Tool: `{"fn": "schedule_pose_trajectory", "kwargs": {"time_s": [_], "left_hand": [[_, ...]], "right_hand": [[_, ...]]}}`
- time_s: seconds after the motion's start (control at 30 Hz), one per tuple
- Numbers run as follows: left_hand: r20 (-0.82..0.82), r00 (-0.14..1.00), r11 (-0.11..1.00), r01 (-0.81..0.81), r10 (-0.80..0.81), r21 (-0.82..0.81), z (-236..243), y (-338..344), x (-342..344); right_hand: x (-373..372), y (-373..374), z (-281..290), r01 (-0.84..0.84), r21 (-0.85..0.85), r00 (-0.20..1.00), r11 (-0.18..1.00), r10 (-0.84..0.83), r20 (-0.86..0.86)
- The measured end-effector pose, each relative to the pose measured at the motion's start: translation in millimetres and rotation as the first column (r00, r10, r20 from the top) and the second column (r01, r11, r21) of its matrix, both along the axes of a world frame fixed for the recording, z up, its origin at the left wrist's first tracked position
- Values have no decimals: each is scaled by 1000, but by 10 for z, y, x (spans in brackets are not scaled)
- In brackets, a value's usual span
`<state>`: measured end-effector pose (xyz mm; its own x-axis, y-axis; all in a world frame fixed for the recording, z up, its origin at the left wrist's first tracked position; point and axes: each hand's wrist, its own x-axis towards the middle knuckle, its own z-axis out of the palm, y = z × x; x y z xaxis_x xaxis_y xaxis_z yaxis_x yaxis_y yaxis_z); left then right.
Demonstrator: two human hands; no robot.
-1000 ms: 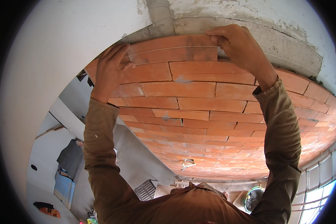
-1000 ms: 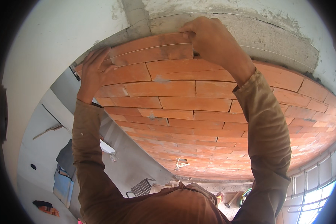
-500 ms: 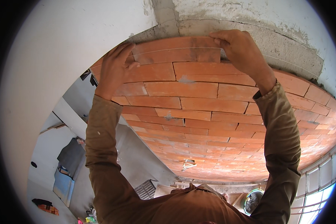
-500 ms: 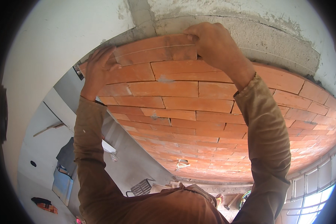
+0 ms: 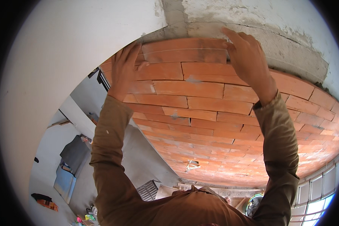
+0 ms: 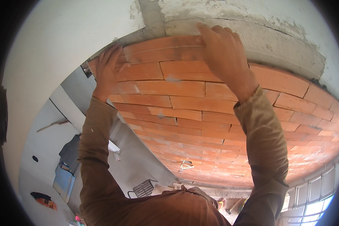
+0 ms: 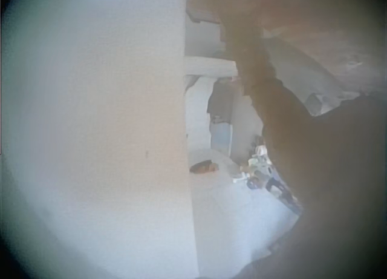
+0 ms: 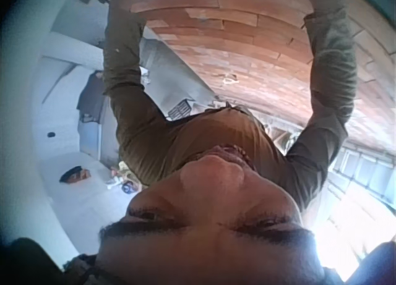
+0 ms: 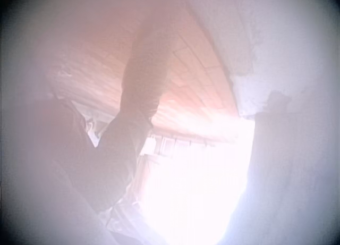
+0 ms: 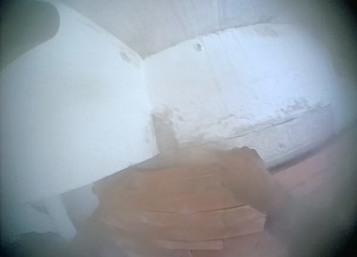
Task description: The person applies mortar to the back of a terracotta tile using a trowel and places it onto a curved wall. They adjust the tile's position and tap it with a tool to ensure it is securely set in the mortar.
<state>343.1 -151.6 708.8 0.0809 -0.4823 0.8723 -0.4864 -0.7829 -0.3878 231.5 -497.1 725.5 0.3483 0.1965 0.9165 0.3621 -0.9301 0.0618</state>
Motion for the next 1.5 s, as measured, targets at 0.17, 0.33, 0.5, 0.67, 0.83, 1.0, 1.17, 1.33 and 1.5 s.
{"fn": "schedule_pose_trajectory", "kwargs": {"time_s": [0.17,0.33,0.5,0.67,0.83,1.0,1.17,1.33,1.5], "left_hand": [[118,993,995,19,-8,-93,-475,63,12],[13,999,993,-45,47,-106,-722,-175,-98],[-12,999,991,-49,48,-128,-786,-247,-81],[-38,999,986,-22,15,-165,-785,-290,-99],[19,973,927,226,-231,-299,-340,-33,98],[-193,932,942,267,-306,-201,91,-14,5],[-305,919,968,232,-249,-91,228,0,-34],[-297,941,986,163,-163,-27,252,7,-21],[-347,923,986,160,-166,-47,223,20,-5]], "right_hand": [[-262,157,-295,-37,14,980,999,33,198],[-191,93,-615,71,43,972,997,-79,223],[-19,71,-683,156,104,942,982,-179,284],[52,131,-652,183,187,964,965,-213,159],[98,162,-653,175,224,967,959,-210,143],[120,162,-677,159,259,965,953,-205,164],[95,176,-652,150,272,973,950,-191,128],[94,157,-653,150,267,973,952,-190,131],[91,164,-648,134,289,980,948,-170,103]]}}
